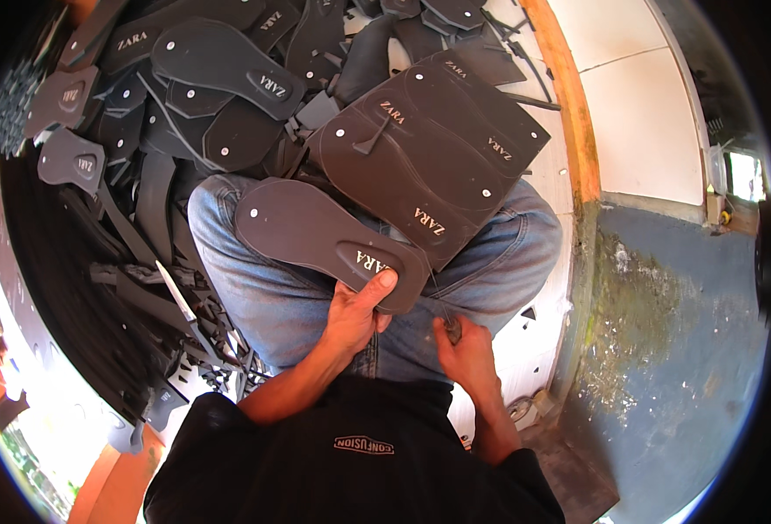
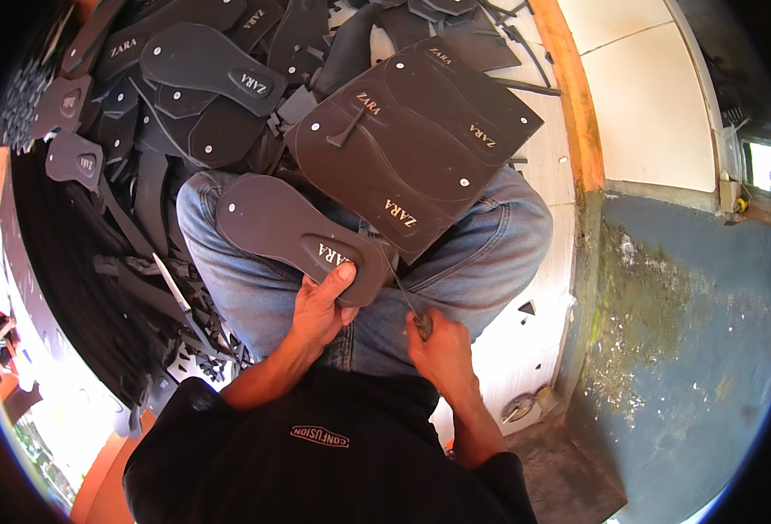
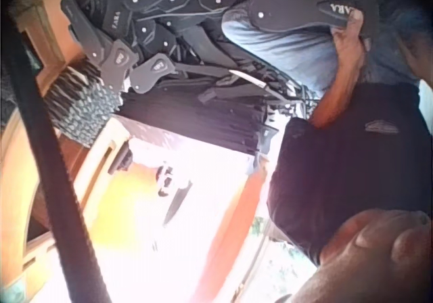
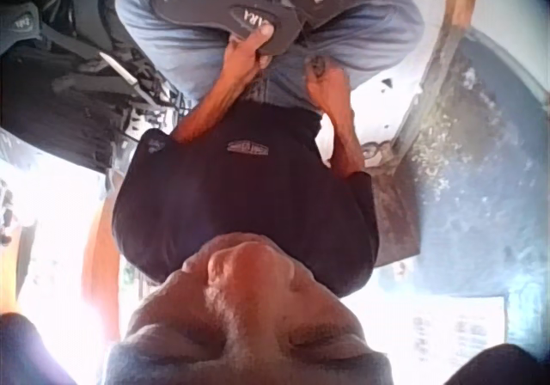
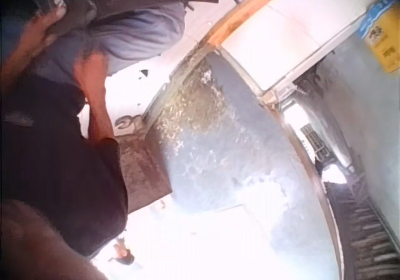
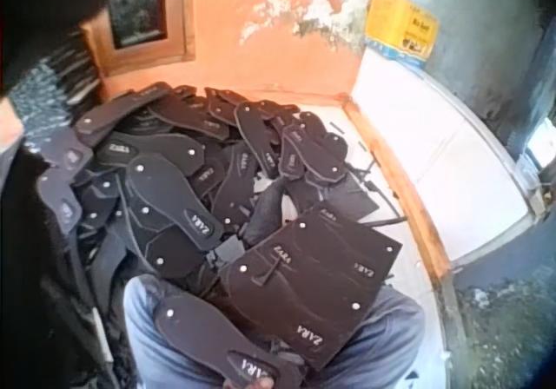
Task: The person uses a knife to cut and trim individual insole shapes from large sheets of dark material marked with brand labels while sitting among a pile of finished components.
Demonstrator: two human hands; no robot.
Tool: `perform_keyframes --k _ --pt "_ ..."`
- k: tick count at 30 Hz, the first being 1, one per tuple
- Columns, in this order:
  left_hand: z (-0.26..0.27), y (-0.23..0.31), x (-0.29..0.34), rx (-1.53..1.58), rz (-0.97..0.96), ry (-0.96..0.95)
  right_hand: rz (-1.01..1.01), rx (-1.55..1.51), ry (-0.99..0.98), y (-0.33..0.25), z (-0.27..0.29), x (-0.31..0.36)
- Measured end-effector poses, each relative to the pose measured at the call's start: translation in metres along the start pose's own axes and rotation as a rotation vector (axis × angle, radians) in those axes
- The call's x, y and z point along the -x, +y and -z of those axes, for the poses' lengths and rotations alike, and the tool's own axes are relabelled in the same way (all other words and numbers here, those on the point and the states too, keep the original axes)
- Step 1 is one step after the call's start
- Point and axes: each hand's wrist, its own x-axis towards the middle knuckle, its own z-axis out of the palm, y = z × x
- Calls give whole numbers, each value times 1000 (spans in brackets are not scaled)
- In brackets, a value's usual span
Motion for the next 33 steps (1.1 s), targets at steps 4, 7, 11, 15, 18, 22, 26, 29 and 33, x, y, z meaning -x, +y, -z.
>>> perform_keyframes --k 4,7,11,15,18,22,26,29,33 --pt "13 -3 11 -69 14 -30 164 -2 -69 -24 1 -38" --pt "15 1 20 -56 53 -41 193 -115 -54 -38 -1 -48" --pt "15 40 21 -361 178 -120 115 -303 49 -19 -4 -51" --pt "-11 159 -29 -907 -270 -81 88 -361 100 -5 -12 -42" --pt "-5 240 -69 -332 -715 225 148 -354 88 -13 -24 -38" --pt "84 232 -31 -367 -1059 505 177 -360 94 -19 -33 -38" --pt "234 118 58 -867 -825 1029 178 -302 32 -20 -35 -41" --pt "263 43 120 -1222 -569 1392 236 -238 -33 -26 -32 -45" --pt "291 6 135 -1498 -412 1358 245 -230 -105 -50 -36 -49"
